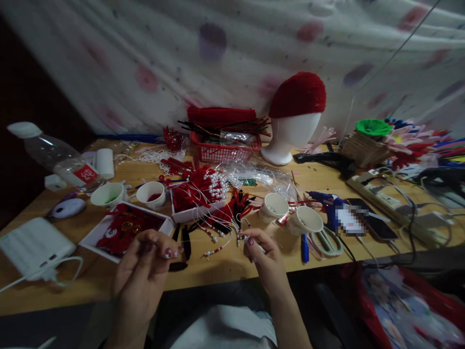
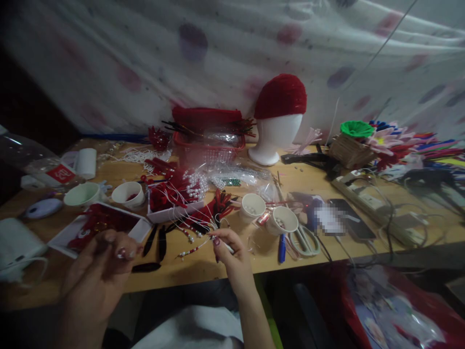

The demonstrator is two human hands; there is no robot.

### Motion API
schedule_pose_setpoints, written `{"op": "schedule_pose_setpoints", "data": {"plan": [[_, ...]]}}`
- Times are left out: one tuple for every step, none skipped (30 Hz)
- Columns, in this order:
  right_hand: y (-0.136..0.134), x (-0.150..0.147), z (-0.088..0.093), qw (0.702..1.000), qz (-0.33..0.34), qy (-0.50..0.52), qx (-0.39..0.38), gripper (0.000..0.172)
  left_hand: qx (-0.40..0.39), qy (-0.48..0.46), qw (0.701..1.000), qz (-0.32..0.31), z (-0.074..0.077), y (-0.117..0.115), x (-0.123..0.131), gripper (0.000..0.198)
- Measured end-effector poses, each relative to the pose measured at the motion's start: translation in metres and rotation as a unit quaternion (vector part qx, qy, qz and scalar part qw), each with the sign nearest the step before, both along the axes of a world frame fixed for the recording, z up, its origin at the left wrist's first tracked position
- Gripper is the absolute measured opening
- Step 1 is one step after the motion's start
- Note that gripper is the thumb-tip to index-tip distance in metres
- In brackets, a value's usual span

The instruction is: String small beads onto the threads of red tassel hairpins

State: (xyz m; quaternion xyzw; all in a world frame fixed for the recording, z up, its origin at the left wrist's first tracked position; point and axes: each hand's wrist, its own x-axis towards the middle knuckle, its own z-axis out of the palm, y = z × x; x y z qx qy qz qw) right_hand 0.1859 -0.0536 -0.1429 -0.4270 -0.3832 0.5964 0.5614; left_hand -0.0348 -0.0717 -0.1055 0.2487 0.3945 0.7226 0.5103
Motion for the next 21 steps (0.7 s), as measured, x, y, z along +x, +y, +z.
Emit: {"op": "schedule_pose_setpoints", "data": {"plan": [[0.0,0.006,-0.002,0.999,0.011,-0.038,0.005,0.027,-0.005,-0.014,1.0,0.027,0.001,0.0,-0.003,0.027],[0.0,0.012,-0.003,0.998,0.025,-0.057,0.009,0.027,-0.011,-0.029,0.998,0.058,0.001,0.001,-0.006,0.027],[0.0,0.017,-0.005,0.997,0.039,-0.061,0.012,0.027,-0.015,-0.041,0.995,0.093,0.001,0.001,-0.009,0.025],[0.0,0.021,-0.006,0.997,0.048,-0.055,0.015,0.028,-0.018,-0.049,0.991,0.125,0.0,0.002,-0.011,0.022],[0.0,0.024,-0.007,0.997,0.05,-0.048,0.019,0.029,-0.02,-0.052,0.987,0.148,-0.001,0.003,-0.013,0.019],[0.0,0.025,-0.008,0.998,0.044,-0.043,0.023,0.029,-0.021,-0.054,0.986,0.158,-0.002,0.003,-0.014,0.017],[0.0,0.025,-0.008,0.998,0.033,-0.04,0.027,0.028,-0.022,-0.056,0.985,0.159,-0.003,0.004,-0.014,0.016],[0.0,0.024,-0.009,0.999,0.022,-0.039,0.029,0.027,-0.025,-0.059,0.986,0.156,-0.004,0.005,-0.013,0.016],[0.0,0.023,-0.008,0.999,0.009,-0.036,0.031,0.027,-0.028,-0.063,0.986,0.153,-0.005,0.005,-0.012,0.016],[0.001,0.021,-0.008,0.999,-0.006,-0.029,0.032,0.026,-0.03,-0.067,0.986,0.151,-0.006,0.005,-0.012,0.015],[0.001,0.019,-0.007,0.999,-0.022,-0.019,0.032,0.025,-0.03,-0.068,0.985,0.153,-0.006,0.005,-0.011,0.015],[0.002,0.017,-0.005,0.999,-0.037,-0.009,0.032,0.025,-0.03,-0.063,0.985,0.156,-0.005,0.005,-0.011,0.014],[0.003,0.016,-0.004,0.998,-0.05,0.0,0.033,0.025,-0.03,-0.056,0.985,0.16,-0.005,0.005,-0.012,0.014],[0.003,0.015,-0.002,0.997,-0.063,0.006,0.036,0.024,-0.03,-0.05,0.985,0.163,-0.004,0.004,-0.013,0.014],[0.004,0.015,-0.001,0.996,-0.074,0.008,0.041,0.024,-0.03,-0.046,0.985,0.166,-0.002,0.003,-0.015,0.014],[0.004,0.016,0.0,0.996,-0.081,0.007,0.045,0.024,-0.03,-0.045,0.984,0.171,-0.001,0.002,-0.016,0.014],[0.005,0.016,0.0,0.995,-0.084,0.005,0.048,0.026,-0.031,-0.047,0.983,0.176,0.0,0.002,-0.018,0.014],[0.005,0.017,0.0,0.996,-0.082,0.005,0.047,0.029,-0.032,-0.05,0.982,0.182,0.002,0.001,-0.02,0.013],[0.005,0.019,-0.001,0.996,-0.074,0.006,0.042,0.033,-0.033,-0.051,0.98,0.188,0.003,0.001,-0.021,0.013],[0.004,0.02,-0.002,0.998,-0.061,0.008,0.033,0.035,-0.034,-0.05,0.979,0.194,0.004,0.001,-0.022,0.013],[0.004,0.02,-0.003,0.999,-0.046,0.01,0.023,0.036,-0.036,-0.048,0.978,0.198,0.004,0.001,-0.023,0.014]]}}
